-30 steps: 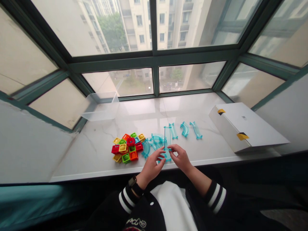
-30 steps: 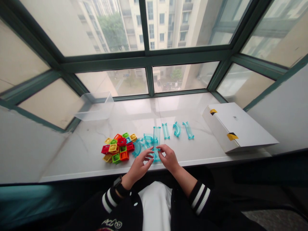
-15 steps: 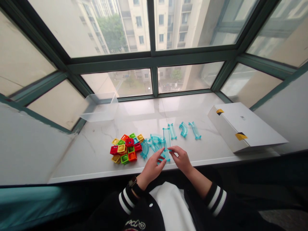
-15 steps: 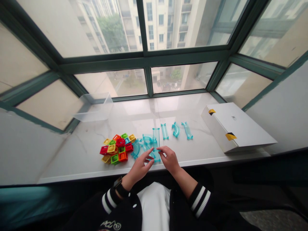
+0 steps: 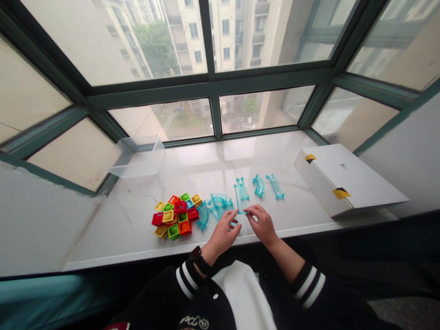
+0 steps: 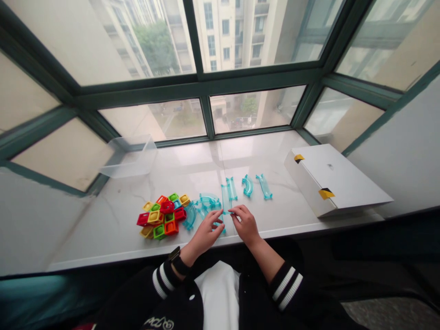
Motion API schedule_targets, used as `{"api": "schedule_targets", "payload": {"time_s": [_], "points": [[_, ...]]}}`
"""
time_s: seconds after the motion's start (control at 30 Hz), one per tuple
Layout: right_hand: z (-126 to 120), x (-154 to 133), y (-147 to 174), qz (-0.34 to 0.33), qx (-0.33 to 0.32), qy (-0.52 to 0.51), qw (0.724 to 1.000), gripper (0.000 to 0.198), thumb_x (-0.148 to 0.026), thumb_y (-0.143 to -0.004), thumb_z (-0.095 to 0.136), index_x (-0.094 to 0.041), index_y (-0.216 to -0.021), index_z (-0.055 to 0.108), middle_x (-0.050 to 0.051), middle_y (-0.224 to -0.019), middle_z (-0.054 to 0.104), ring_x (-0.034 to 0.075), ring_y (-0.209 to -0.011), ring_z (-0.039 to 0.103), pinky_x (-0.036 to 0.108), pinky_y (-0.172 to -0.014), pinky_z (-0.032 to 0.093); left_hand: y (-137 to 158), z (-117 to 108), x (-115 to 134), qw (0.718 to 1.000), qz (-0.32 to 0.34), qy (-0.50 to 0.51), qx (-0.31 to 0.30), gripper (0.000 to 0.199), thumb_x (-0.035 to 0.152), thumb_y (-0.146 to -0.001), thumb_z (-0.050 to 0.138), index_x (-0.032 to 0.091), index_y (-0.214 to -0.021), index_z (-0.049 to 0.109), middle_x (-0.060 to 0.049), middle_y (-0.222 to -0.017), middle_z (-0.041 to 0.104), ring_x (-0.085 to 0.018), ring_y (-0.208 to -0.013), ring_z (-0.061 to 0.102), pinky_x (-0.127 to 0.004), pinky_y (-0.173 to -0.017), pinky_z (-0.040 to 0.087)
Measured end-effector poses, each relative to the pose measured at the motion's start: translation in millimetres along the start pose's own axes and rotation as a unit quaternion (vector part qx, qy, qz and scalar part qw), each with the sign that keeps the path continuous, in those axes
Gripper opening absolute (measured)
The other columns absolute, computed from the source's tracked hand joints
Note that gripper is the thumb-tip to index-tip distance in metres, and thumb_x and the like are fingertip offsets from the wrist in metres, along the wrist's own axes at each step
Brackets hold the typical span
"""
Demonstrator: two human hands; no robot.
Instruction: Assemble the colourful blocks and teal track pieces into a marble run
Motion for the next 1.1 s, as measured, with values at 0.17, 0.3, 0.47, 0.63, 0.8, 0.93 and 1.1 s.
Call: {"api": "schedule_targets", "payload": {"time_s": [0.17,0.3,0.47,0.63,0.8,0.93,1.1], "points": [[-7,12,-6,0.008,0.019,0.012,1.0,0.024,-0.017,-0.099,0.058,-0.026,-0.111,0.076,0.006,-0.102,0.071,0.021,-0.092,0.071,0.035,-0.084,0.058,-12,10,1,1.0,-0.007,0.013,0.007,0.055,0.026,-0.095,0.062,0.023,-0.15,0.057,-0.016,-0.142,0.055,-0.022,-0.109,0.068,-0.037,-0.087,0.063],[-8,20,-13,0.01,0.03,0.017,0.999,0.023,-0.016,-0.098,0.057,-0.025,-0.108,0.076,0.006,-0.102,0.071,0.022,-0.094,0.07,0.036,-0.086,0.058,-23,16,-2,0.999,-0.031,0.022,0.008,0.056,0.027,-0.094,0.064,0.022,-0.15,0.057,-0.018,-0.147,0.053,-0.023,-0.11,0.069,-0.035,-0.083,0.062],[-7,32,-27,0.012,0.033,0.035,0.999,0.024,-0.016,-0.097,0.056,-0.024,-0.106,0.076,0.007,-0.103,0.072,0.024,-0.098,0.07,0.038,-0.088,0.058,-40,23,-11,0.993,-0.079,0.077,0.033,0.061,0.026,-0.092,0.069,0.02,-0.151,0.056,-0.019,-0.153,0.05,-0.023,-0.109,0.07,-0.037,-0.089,0.061],[0,48,-37,0.026,0.03,0.059,0.997,0.025,-0.017,-0.097,0.054,-0.024,-0.107,0.076,0.009,-0.106,0.072,0.026,-0.102,0.07,0.041,-0.091,0.058,-59,33,-22,0.972,-0.15,0.17,0.055,0.067,0.025,-0.089,0.073,0.019,-0.153,0.053,-0.02,-0.157,0.048,-0.021,-0.106,0.067,-0.034,-0.082,0.064],[11,63,-41,0.03,0.023,0.069,0.997,0.027,-0.021,-0.1,0.052,-0.024,-0.114,0.075,0.01,-0.11,0.072,0.026,-0.104,0.07,0.042,-0.095,0.058,-69,36,-25,0.953,-0.196,0.221,0.069,0.076,0.024,-0.087,0.077,0.018,-0.157,0.048,-0.02,-0.151,0.054,-0.022,-0.108,0.067,-0.034,-0.083,0.065],[18,72,-43,0.03,0.016,0.079,0.996,0.029,-0.022,-0.101,0.051,-0.023,-0.118,0.075,0.011,-0.112,0.072,0.027,-0.106,0.069,0.043,-0.097,0.058,-75,37,-28,0.941,-0.224,0.243,0.072,0.079,0.022,-0.085,0.078,0.017,-0.157,0.047,-0.021,-0.146,0.057,-0.026,-0.115,0.067,-0.035,-0.084,0.065],[20,79,-42,0.035,0.012,0.087,0.996,0.031,-0.023,-0.1,0.052,-0.023,-0.121,0.075,0.011,-0.113,0.072,0.027,-0.107,0.07,0.042,-0.097,0.059,-80,42,-39,0.932,-0.242,0.256,0.079,0.079,0.023,-0.085,0.078,0.018,-0.158,0.046,-0.021,-0.148,0.057,-0.028,-0.119,0.066,-0.036,-0.087,0.064]]}}
Point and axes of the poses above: each hand's wrist, its own y-axis away from the middle knuckle, its own z-axis out of the palm, x = y × z, the point moved 6 cm from there along -y, towards the middle knuckle
